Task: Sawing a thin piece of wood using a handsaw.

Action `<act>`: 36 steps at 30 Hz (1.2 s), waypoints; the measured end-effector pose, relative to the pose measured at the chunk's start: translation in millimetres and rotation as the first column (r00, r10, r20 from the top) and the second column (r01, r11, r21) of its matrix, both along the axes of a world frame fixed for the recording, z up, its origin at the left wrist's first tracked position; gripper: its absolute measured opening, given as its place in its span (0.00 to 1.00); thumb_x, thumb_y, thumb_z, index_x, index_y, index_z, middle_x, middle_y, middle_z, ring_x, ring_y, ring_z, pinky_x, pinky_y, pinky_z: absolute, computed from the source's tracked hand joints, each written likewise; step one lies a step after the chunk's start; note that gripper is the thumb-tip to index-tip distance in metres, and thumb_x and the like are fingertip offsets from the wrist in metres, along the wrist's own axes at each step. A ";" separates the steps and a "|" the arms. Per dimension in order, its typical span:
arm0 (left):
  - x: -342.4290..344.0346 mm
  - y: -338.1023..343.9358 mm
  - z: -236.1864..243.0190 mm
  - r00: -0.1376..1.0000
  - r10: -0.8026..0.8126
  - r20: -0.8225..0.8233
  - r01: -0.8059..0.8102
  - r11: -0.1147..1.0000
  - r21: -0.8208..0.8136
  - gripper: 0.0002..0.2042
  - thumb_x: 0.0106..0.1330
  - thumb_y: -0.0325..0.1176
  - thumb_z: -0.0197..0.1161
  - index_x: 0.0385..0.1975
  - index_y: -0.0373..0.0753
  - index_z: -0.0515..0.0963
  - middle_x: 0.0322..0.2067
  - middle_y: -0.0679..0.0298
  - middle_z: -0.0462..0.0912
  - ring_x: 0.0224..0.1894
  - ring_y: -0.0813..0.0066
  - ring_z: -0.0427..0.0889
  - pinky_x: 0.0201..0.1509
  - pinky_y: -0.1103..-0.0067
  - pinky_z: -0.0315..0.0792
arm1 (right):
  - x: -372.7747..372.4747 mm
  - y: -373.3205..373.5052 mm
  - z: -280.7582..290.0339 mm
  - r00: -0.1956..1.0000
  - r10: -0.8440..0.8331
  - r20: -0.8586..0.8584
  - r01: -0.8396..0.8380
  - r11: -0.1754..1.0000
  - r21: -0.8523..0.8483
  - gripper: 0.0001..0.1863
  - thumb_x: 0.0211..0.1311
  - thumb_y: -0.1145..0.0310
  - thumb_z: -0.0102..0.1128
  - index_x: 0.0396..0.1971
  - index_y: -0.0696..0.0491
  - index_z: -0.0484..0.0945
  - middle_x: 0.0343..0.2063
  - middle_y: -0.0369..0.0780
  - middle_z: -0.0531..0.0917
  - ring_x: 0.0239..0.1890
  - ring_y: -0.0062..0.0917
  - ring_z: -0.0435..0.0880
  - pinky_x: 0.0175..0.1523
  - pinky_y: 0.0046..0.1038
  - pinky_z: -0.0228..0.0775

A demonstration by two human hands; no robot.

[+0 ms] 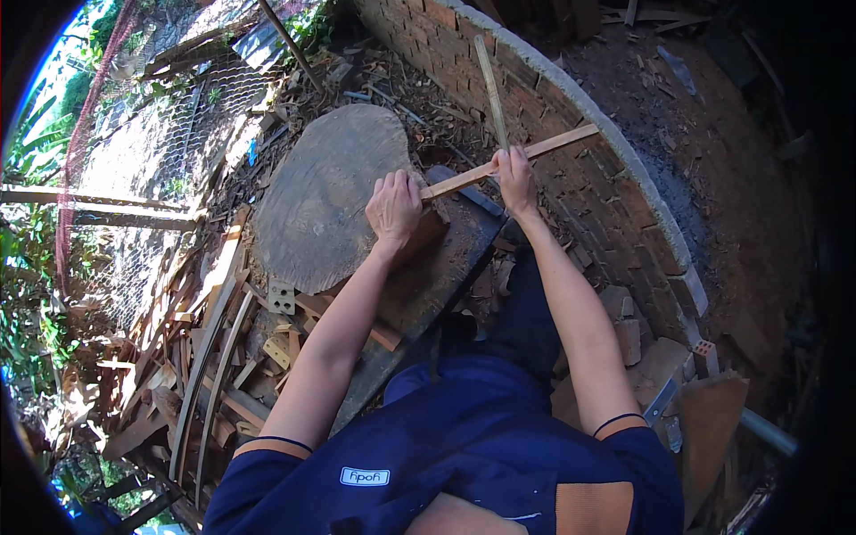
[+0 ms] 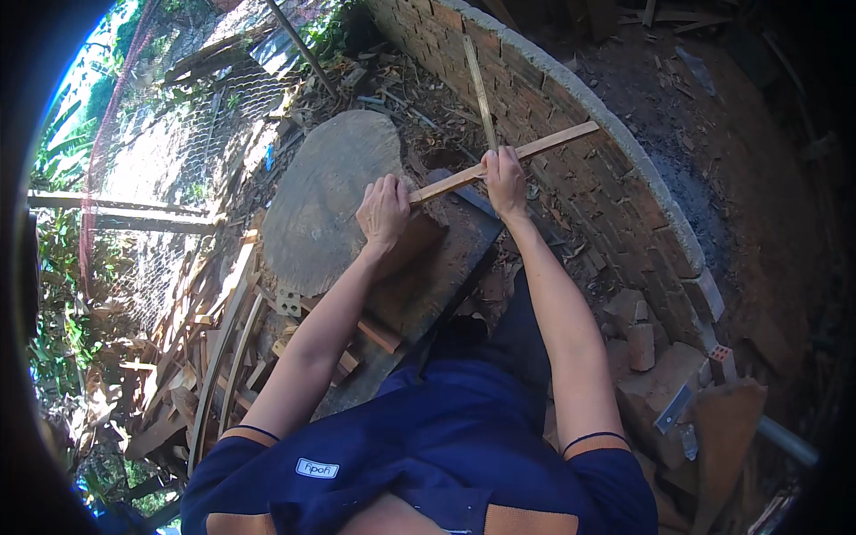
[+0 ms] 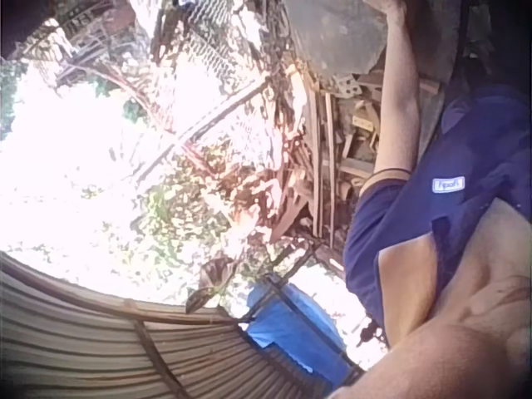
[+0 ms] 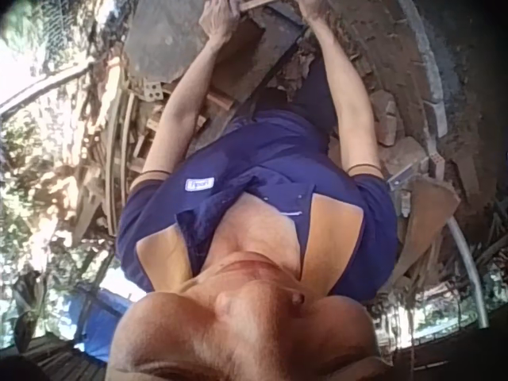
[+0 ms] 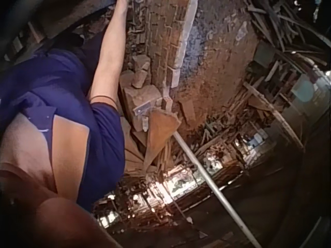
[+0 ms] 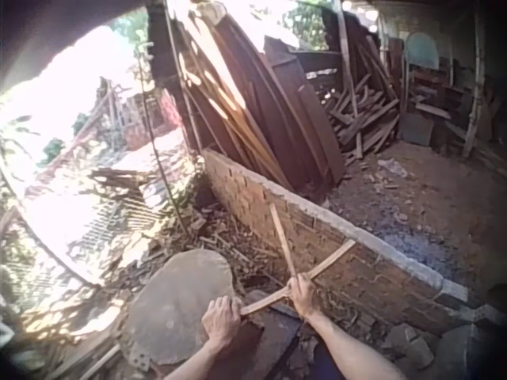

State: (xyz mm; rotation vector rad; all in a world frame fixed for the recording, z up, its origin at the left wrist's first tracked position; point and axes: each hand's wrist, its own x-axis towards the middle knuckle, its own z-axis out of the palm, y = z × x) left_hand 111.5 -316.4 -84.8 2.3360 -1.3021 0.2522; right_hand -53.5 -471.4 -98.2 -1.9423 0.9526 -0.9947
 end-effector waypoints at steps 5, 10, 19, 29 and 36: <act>-2.0 3.2 -2.0 0.999 0.022 0.046 -0.023 1.000 0.007 0.08 0.66 0.38 0.55 0.29 0.42 0.73 0.29 0.62 0.77 0.35 0.62 0.77 0.35 0.68 0.73 | 4.9 0.8 2.4 1.000 0.024 -0.016 -0.025 0.999 -0.032 0.16 0.72 0.65 0.43 0.27 0.58 0.73 0.30 0.47 0.73 0.37 0.44 0.75 0.44 0.41 0.66; -3.4 -3.9 1.3 0.989 0.138 -0.055 -0.135 0.989 0.069 0.06 0.66 0.37 0.55 0.31 0.44 0.74 0.28 0.65 0.77 0.34 0.65 0.77 0.37 0.69 0.70 | 6.0 -5.5 5.0 0.996 0.081 0.021 -0.081 0.997 -0.011 0.15 0.73 0.66 0.43 0.28 0.59 0.73 0.31 0.46 0.73 0.37 0.42 0.75 0.44 0.39 0.66; 2.5 -1.6 2.6 0.996 0.088 -0.030 -0.085 0.993 0.076 0.15 0.61 0.30 0.53 0.48 0.49 0.73 0.34 0.64 0.72 0.39 0.66 0.73 0.45 0.71 0.60 | 6.1 9.5 25.2 0.997 0.043 0.062 -0.047 0.997 0.068 0.12 0.73 0.69 0.43 0.32 0.59 0.73 0.32 0.44 0.73 0.37 0.38 0.75 0.46 0.36 0.66; 6.6 -7.6 -0.8 0.995 0.057 -0.084 -0.059 0.998 -0.020 0.11 0.60 0.30 0.54 0.43 0.46 0.71 0.34 0.65 0.75 0.37 0.66 0.75 0.42 0.71 0.61 | 8.0 15.9 34.8 0.999 -0.020 -0.041 0.017 0.997 -0.078 0.11 0.73 0.70 0.45 0.37 0.62 0.73 0.38 0.47 0.74 0.40 0.42 0.76 0.47 0.39 0.68; 10.7 -4.9 -0.6 1.000 -0.007 -0.001 0.007 1.000 0.027 0.06 0.60 0.31 0.55 0.37 0.46 0.71 0.29 0.66 0.74 0.34 0.68 0.77 0.40 0.70 0.62 | -5.2 100.7 46.0 0.921 -0.038 -0.387 -0.031 0.985 -0.169 0.08 0.71 0.68 0.49 0.34 0.56 0.73 0.25 0.48 0.80 0.27 0.43 0.83 0.31 0.40 0.73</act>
